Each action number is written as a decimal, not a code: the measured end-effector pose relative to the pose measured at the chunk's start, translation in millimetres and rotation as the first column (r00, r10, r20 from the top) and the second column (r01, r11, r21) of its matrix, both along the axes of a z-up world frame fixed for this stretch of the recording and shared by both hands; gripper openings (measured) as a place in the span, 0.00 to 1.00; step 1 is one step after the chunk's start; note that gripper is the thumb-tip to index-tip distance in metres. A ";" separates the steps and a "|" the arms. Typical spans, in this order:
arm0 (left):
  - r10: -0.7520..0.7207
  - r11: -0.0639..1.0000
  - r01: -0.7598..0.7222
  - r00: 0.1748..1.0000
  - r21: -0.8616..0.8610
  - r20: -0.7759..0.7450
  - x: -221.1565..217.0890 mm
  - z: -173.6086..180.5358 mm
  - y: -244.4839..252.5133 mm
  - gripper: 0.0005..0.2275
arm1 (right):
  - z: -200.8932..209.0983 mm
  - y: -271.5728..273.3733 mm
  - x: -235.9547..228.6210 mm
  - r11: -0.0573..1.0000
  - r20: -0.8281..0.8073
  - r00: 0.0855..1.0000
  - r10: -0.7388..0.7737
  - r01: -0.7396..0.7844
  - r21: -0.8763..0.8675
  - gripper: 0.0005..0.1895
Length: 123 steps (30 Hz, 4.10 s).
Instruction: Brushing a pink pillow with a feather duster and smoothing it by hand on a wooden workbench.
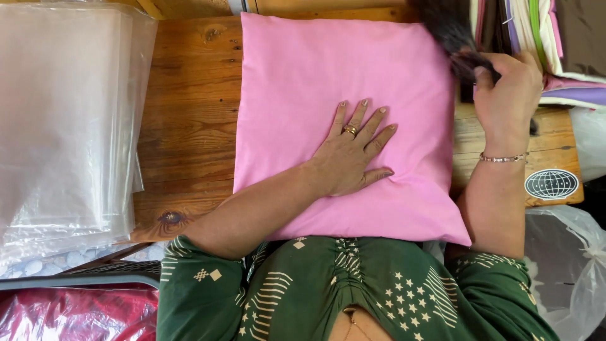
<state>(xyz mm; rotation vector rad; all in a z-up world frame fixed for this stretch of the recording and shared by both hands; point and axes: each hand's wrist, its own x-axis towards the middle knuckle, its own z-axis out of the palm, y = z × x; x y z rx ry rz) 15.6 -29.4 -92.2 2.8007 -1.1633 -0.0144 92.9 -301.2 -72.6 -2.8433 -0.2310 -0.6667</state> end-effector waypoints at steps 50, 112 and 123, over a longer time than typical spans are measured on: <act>0.357 0.929 -0.317 0.904 -0.191 0.235 60.6 -45.3 61.4 0.06 | -1.9 59.9 -103.7 0.929 -0.356 0.919 0.170 -0.029 0.369 0.24; 0.392 0.913 -0.351 0.895 -0.209 0.212 6.2 -15.2 57.4 0.42 | -31.4 10.6 -19.6 0.988 -0.181 0.973 -0.144 0.130 -0.086 0.23; 0.458 0.878 -0.455 0.889 -0.150 -0.016 29.1 -1.2 94.1 0.33 | 9.0 78.8 -111.9 0.971 -0.441 0.897 -0.012 -0.095 -0.219 0.40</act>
